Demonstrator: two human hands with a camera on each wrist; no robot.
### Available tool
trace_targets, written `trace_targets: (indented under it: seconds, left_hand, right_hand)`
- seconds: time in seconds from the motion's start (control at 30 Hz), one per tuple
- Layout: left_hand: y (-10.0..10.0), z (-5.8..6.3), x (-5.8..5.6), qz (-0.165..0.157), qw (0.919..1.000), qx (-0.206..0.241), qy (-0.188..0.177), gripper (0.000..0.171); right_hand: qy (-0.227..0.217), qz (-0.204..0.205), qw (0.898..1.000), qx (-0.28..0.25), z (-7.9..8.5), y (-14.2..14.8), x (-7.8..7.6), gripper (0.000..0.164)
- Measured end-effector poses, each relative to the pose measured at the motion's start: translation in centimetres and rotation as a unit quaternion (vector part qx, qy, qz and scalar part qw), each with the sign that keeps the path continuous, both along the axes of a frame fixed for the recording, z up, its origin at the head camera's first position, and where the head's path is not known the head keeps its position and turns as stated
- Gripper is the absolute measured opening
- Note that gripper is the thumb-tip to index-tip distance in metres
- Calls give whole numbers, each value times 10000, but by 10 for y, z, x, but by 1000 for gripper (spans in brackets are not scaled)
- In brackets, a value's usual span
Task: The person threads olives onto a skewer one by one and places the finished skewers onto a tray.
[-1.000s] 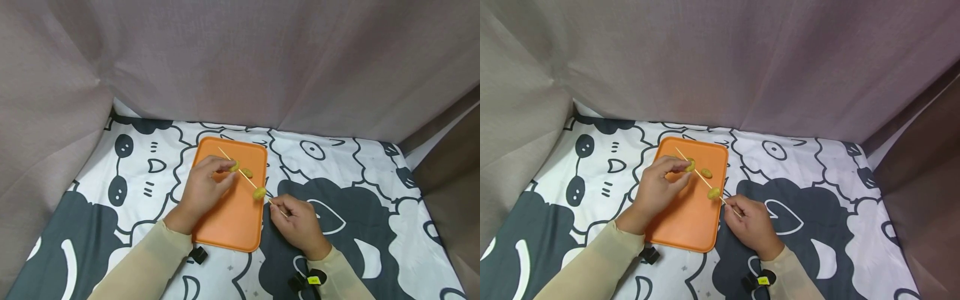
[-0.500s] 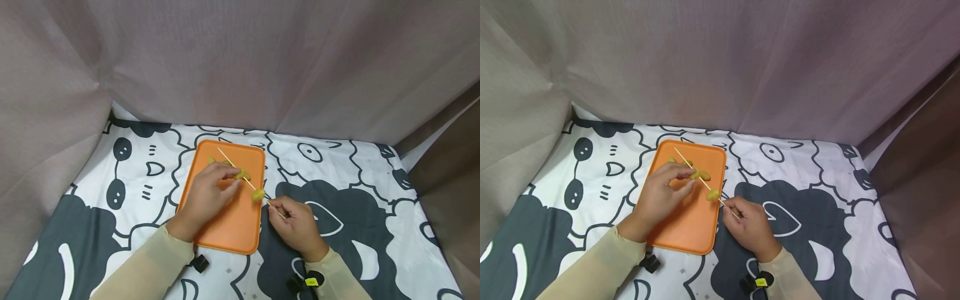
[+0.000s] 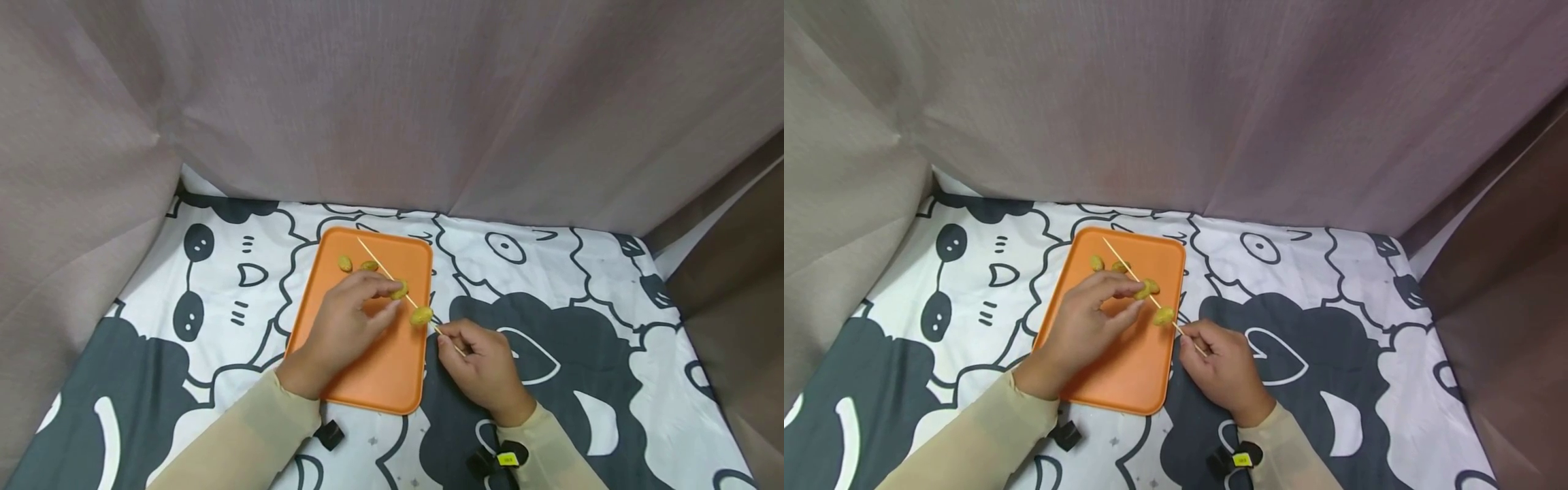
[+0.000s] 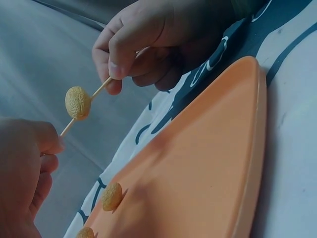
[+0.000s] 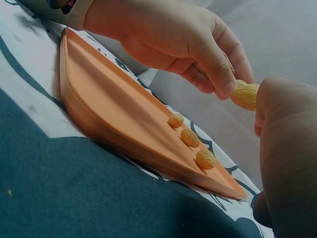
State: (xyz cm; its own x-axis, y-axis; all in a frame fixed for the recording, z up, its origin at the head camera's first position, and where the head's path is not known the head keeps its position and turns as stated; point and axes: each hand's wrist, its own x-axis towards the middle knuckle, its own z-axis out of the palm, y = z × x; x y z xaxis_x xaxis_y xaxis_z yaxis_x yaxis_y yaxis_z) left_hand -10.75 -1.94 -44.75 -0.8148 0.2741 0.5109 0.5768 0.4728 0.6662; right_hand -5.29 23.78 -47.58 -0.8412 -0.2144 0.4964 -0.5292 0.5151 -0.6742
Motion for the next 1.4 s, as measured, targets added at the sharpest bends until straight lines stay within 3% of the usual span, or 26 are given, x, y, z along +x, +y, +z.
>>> trace_targets:
  seconds: [0.3,0.93,1.4]
  left_hand:
    - [4,1,3,-49,9998,-50,-162,26]
    - [8,-1,6,-351,9993,107,15,25]
    - [9,-1,8,-393,9992,41,-76,26]
  right_hand:
    - [-52,19,10000,51,3,0,1,15]
    - [-7,19,10000,68,3,0,-1,14]
    - [-21,-8,10000,95,2,1,-1,14]
